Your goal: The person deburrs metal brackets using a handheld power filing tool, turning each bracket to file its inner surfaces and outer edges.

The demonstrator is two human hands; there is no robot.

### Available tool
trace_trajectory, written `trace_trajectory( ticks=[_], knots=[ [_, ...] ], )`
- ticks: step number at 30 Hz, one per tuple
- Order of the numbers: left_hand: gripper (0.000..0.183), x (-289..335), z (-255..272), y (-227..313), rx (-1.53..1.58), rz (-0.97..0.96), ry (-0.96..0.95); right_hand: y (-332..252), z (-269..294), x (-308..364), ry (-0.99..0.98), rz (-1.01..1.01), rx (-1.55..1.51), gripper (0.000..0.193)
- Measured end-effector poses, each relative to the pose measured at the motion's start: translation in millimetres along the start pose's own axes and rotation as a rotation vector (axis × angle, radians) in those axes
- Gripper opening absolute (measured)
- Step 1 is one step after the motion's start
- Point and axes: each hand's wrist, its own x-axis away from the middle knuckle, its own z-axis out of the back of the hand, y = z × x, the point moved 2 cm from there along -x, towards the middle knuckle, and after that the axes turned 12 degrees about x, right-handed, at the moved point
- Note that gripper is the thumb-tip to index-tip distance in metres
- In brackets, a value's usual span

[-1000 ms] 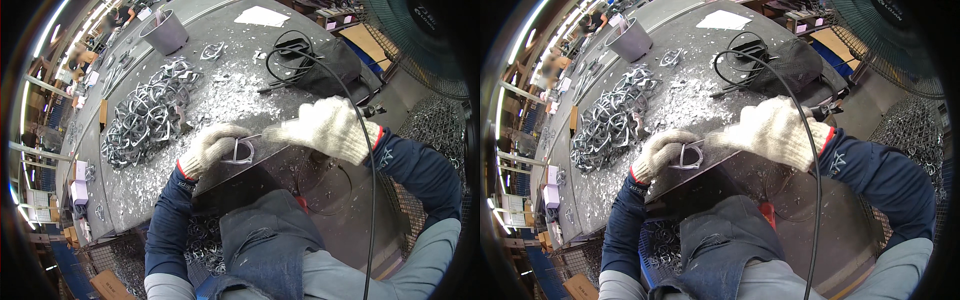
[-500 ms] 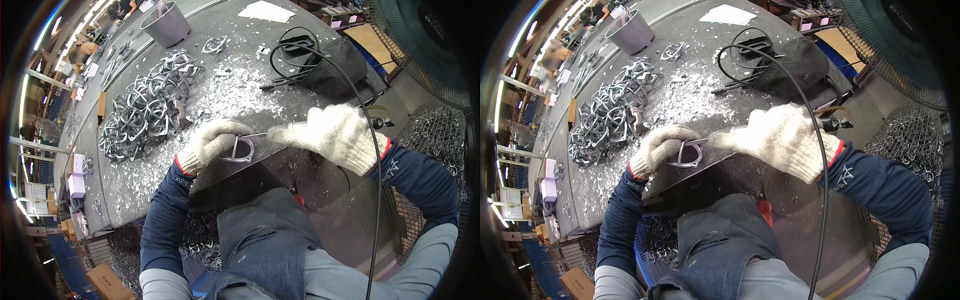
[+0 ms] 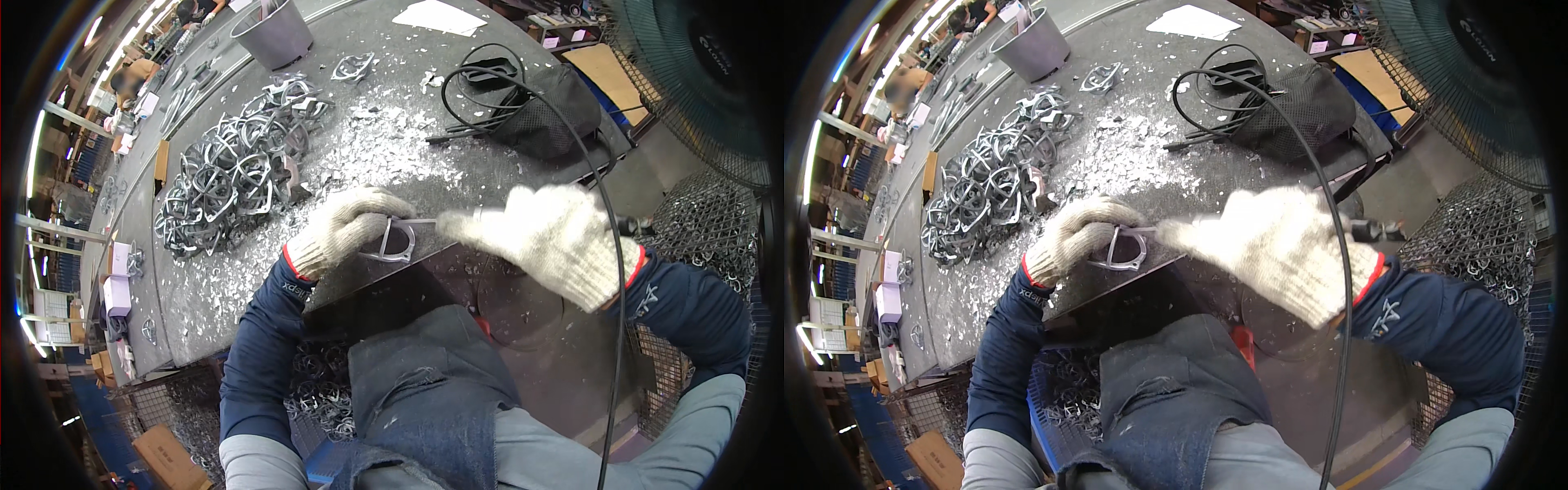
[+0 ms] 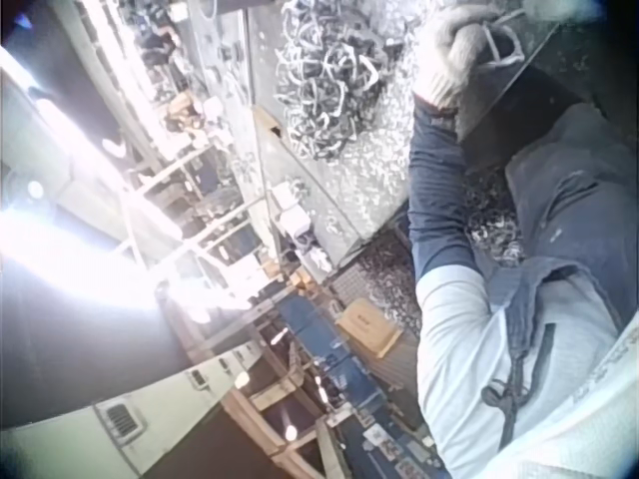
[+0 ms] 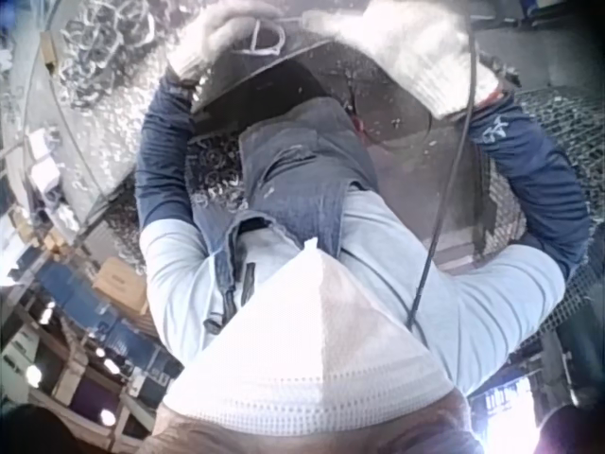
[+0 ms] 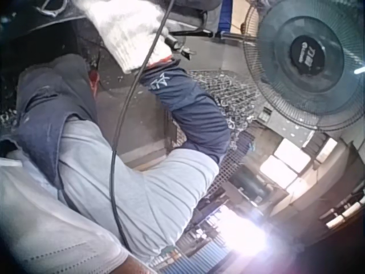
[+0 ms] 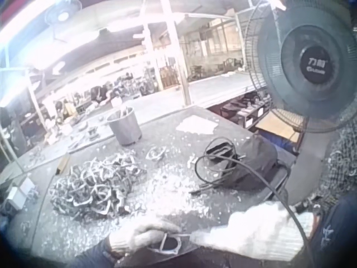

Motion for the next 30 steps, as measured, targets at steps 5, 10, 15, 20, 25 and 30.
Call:
trace_trajectory(
  ticks=[5,10,15,20,25,30],
  knots=[
    [0.038,3.9,0.6,2.1,0.068,0.080,0.015,-5.8,2.5,10.0,-0.061,0.029,0.010,0.063],
    [0.040,6.2,-1.3,-0.6,0.154,0.054,0.016,-20.0,7.7,15.4,-0.439,-0.039,-0.325,0.070],
    [0.049,17.5,1.2,-0.7,-0.067,-0.264,0.001,-34.3,-12.7,20.3,-0.664,-0.071,-0.728,0.081],
    [0.063,43.5,-8.2,-3.6,-0.243,-0.160,0.256,-36.7,-15.8,30.3,-0.794,-0.132,-0.895,0.086],
    [0.076,46.3,-22.7,-1.3,-0.539,-0.014,0.306,-44.3,-26.0,46.9,-0.693,-0.263,-0.993,0.086],
    [0.074,41.1,-24.4,2.2,-0.626,-0.033,0.219,-50.7,-29.1,31.0,-0.699,-0.162,-0.789,0.081]
  ],
)
